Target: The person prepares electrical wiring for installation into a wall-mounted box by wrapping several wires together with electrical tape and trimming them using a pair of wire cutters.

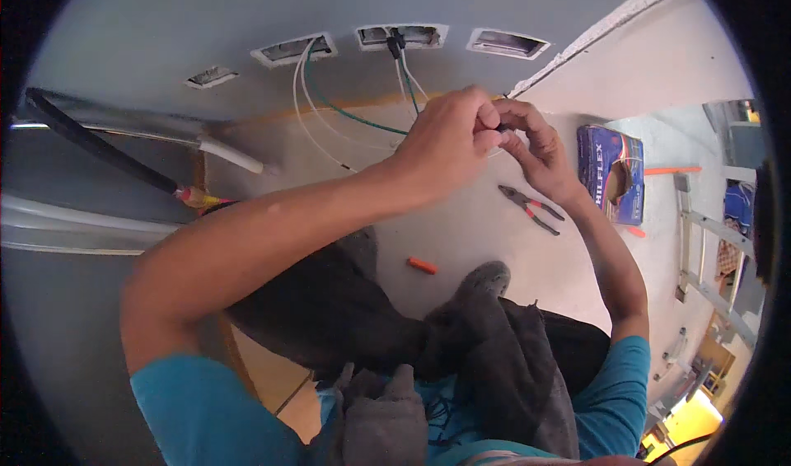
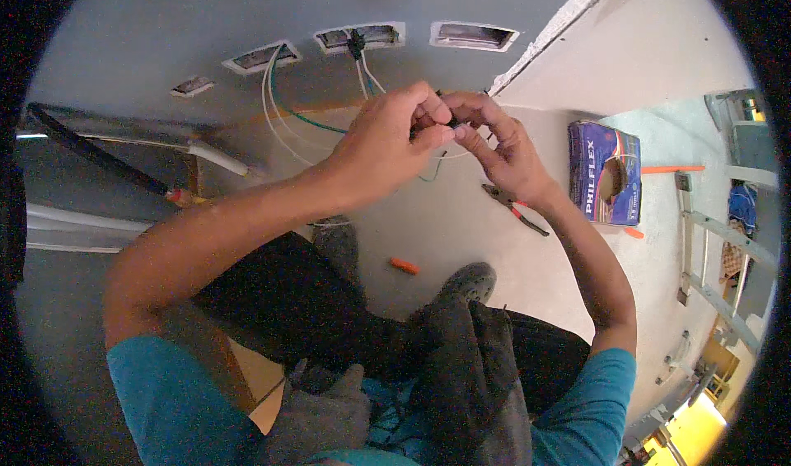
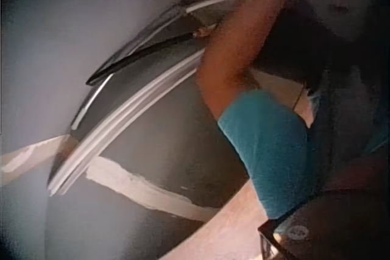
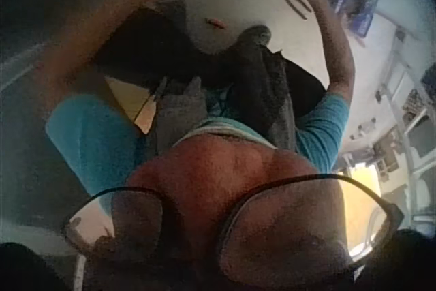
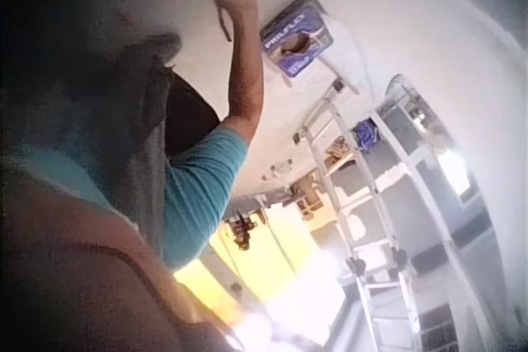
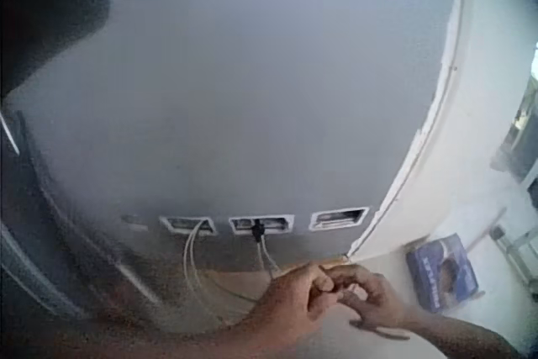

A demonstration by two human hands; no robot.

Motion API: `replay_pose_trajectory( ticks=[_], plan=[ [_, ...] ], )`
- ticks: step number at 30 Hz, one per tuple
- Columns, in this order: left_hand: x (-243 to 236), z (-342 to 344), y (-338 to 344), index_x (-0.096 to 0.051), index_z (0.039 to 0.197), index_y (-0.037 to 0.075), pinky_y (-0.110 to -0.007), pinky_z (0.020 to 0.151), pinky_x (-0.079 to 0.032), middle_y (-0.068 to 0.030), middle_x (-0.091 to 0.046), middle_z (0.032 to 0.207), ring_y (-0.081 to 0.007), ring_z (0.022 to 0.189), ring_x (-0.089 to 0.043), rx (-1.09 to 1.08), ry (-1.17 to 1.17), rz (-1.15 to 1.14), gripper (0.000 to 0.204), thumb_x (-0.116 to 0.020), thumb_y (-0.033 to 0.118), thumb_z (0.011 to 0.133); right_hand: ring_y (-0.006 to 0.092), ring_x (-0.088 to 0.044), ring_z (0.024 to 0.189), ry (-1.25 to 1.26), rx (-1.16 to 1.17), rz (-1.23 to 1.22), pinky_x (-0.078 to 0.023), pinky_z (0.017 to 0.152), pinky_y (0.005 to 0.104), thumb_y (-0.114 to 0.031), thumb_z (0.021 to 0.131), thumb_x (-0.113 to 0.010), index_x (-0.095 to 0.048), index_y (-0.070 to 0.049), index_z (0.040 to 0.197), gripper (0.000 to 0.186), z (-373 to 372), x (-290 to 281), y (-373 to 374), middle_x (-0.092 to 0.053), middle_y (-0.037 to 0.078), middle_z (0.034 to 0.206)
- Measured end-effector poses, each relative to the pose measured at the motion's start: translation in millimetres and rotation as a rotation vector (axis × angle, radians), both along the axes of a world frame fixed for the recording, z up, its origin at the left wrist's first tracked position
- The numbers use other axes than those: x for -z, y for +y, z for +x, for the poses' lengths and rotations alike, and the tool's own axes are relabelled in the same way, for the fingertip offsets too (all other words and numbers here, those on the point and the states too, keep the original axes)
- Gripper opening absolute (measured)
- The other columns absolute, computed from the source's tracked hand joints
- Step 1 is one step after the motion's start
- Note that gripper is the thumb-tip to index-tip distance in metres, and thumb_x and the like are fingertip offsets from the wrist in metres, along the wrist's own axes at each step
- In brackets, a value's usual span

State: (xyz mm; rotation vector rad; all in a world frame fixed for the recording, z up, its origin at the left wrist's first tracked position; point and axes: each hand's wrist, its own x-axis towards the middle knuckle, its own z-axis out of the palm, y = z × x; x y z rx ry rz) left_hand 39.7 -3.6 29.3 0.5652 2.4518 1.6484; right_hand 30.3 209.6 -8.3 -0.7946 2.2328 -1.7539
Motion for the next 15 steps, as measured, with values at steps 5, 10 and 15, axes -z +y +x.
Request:
replay_pose_trajectory(
  ticks=[5,10,15],
  plan=[
    [5.8,-1.2,-1.0,-0.053,0.105,-0.004,-0.04,0.074,-0.055,-0.0173,-0.066,0.089,-0.0286,0.085,-0.07,-0.064,0.035,0.106,0.022,-0.063,-0.001,0.086,0.0174,-0.06,0.115,-0.024,-0.006,0.035,-0.046,0.098,0.035,-0.006,0.1,-0.062,-0.05,-0.006,0.137,0.039,-10.1,-3.4,-1.3,-0.064,0.006,0.124],
    [3.4,-1.7,-9.3,-0.051,0.101,-0.004,-0.041,0.074,-0.054,-0.018,-0.065,0.089,-0.0295,0.083,-0.07,-0.122,-0.031,0.065,0.022,-0.066,0.001,0.086,0.0158,-0.058,0.116,-0.069,0.017,-0.058,-0.045,0.099,0.0311,0.008,0.095,-0.059,-0.047,-0.008,0.138,0.048,-13.9,-4.2,-13.6,-0.063,0.005,0.123],
    [3.6,-3.8,-17.6,-0.051,0.1,-0.003,-0.041,0.073,-0.054,-0.0185,-0.065,0.089,-0.0298,0.082,-0.07,-0.17,-0.102,0.003,0.025,-0.069,0.004,0.084,0.0153,-0.057,0.117,-0.293,0.07,-0.199,-0.042,0.101,0.0304,0.016,0.09,-0.056,-0.044,-0.008,0.138,0.056,-9.1,-19.7,-20.6,-0.061,0.007,0.127]
  ],
)
